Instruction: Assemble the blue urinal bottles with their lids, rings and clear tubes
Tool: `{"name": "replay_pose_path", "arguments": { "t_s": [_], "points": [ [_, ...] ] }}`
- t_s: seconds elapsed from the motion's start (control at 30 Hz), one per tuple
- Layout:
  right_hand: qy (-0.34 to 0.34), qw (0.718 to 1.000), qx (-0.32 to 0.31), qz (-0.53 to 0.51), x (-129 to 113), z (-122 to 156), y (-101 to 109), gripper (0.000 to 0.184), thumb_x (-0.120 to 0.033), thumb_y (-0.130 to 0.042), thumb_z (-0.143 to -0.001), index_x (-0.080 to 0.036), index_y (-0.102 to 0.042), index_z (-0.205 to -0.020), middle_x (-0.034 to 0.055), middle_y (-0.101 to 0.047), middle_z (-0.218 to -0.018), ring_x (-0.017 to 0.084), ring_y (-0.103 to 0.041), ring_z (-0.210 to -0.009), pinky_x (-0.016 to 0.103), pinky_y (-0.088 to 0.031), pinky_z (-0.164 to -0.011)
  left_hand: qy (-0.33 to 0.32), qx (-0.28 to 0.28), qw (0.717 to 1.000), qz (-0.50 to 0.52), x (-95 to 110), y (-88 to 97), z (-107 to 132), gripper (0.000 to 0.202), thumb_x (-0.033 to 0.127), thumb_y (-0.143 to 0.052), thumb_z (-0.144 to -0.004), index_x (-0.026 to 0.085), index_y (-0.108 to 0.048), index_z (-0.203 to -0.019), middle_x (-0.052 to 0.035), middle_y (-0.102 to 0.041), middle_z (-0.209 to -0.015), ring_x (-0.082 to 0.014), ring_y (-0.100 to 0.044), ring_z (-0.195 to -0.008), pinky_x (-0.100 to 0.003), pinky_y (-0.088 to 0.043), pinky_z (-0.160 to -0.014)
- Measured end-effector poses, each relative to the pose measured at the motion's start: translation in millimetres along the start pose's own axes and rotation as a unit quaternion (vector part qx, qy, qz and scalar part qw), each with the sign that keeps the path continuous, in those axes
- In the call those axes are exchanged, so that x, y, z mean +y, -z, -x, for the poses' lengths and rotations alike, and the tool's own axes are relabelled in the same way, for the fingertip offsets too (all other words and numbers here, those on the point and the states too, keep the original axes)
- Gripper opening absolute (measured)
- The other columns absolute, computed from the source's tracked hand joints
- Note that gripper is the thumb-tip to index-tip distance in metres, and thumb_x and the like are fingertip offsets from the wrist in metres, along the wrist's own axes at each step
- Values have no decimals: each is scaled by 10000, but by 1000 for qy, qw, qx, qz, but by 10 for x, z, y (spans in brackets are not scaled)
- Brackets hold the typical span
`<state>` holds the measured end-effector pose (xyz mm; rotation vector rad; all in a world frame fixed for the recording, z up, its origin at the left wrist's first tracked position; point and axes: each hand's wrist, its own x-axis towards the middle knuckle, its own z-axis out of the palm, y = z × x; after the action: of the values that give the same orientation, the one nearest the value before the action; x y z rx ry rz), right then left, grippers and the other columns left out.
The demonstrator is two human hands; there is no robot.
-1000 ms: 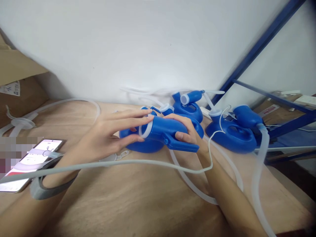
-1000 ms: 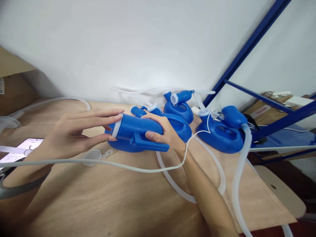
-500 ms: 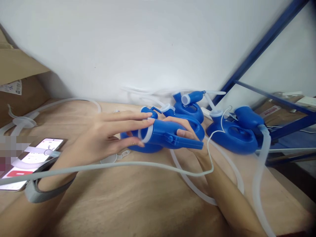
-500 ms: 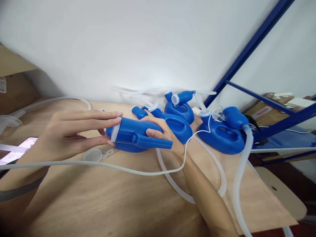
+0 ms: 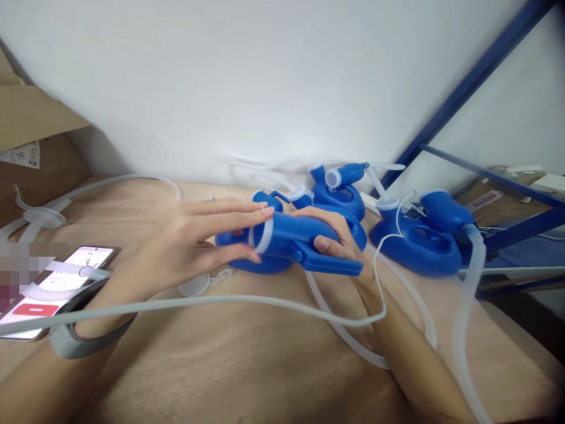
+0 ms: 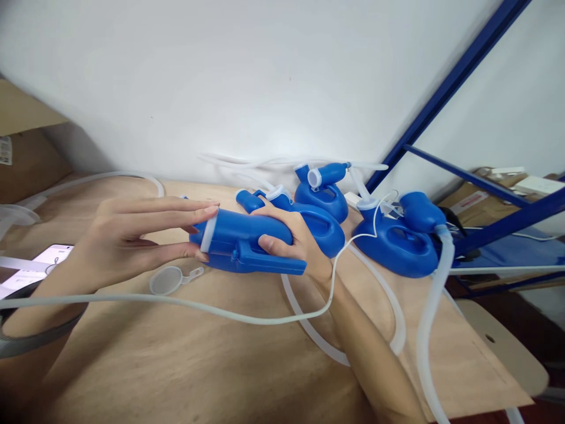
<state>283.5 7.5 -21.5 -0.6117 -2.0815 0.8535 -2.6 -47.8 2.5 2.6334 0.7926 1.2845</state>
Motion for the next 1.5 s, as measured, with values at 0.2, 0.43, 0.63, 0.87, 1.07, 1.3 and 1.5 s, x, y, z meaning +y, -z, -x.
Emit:
{"name": "replay_pose_path", "arguments": {
  "t_s": [0.2, 0.43, 0.63, 0.87, 1.07, 1.3, 1.5],
  "points": [
    [24, 1000, 11, 12, 15, 12, -5, 584, -734, -675, -882, -214, -769, -1132, 51, -796, -1061, 280, -743, -946, 400, -586, -891, 48, 6, 999, 25, 34, -10, -10, 564, 409, -880, -872, 392, -717, -1411, -24, -809, -1285, -241, -813, -1026, -316, -689, -905],
    [55, 996, 1, 72, 35, 37, 9, 573, -687, -695, -888, -228, -733, -1230, 64, -808, -1160, 314, -770, -1043, 425, -590, -946, 95, 26, 994, 46, 58, -62, -13, 507, 460, -873, -870, 321, -770, -1347, -29, -852, -1125, -209, -828, -851, -259, -702, -765],
    [107, 985, -1, 137, 79, 43, -1, 649, -658, -767, -837, -229, -692, -1319, 100, -790, -1260, 333, -776, -1110, 450, -597, -1001, 164, 2, 986, 33, 65, -64, 0, 508, 560, -819, -882, 264, -799, -1295, -61, -863, -1009, -255, -834, -751, -277, -673, -572],
    [140, 965, 14, 223, 82, 31, -53, 781, -609, -888, -747, -266, -635, -1402, 106, -764, -1294, 348, -753, -1156, 509, -578, -1069, 207, -42, 976, 42, 54, -19, -47, 487, 561, -754, -918, 250, -793, -1290, -48, -862, -1044, -258, -838, -804, -282, -677, -624],
    [159, 955, 20, 250, 79, 33, -61, 816, -638, -910, -736, -272, -626, -1408, 121, -743, -1272, 327, -737, -1089, 475, -616, -946, 227, -35, 971, 65, 25, -20, -49, 523, 548, -818, -854, 276, -797, -1301, -33, -858, -1085, -270, -838, -831, -301, -695, -652],
    [175, 931, 20, 320, 140, 55, -71, 800, -612, -868, -812, -293, -569, -1481, 112, -690, -1235, 303, -705, -1056, 456, -624, -894, 273, -22, 958, 83, -2, -39, -72, 528, 533, -851, -811, 239, -827, -1250, -59, -857, -1068, -281, -831, -799, -356, -708, -729],
    [245, 872, 55, 420, 213, 74, -49, 661, -516, -807, -903, -306, -575, -1485, 113, -687, -1165, 291, -692, -998, 423, -602, -796, 300, -52, 946, 115, -44, -44, -76, 530, 535, -808, -862, 225, -812, -1292, -32, -851, -841, -234, -783, -679, -281, -627, -573]
  ]
}}
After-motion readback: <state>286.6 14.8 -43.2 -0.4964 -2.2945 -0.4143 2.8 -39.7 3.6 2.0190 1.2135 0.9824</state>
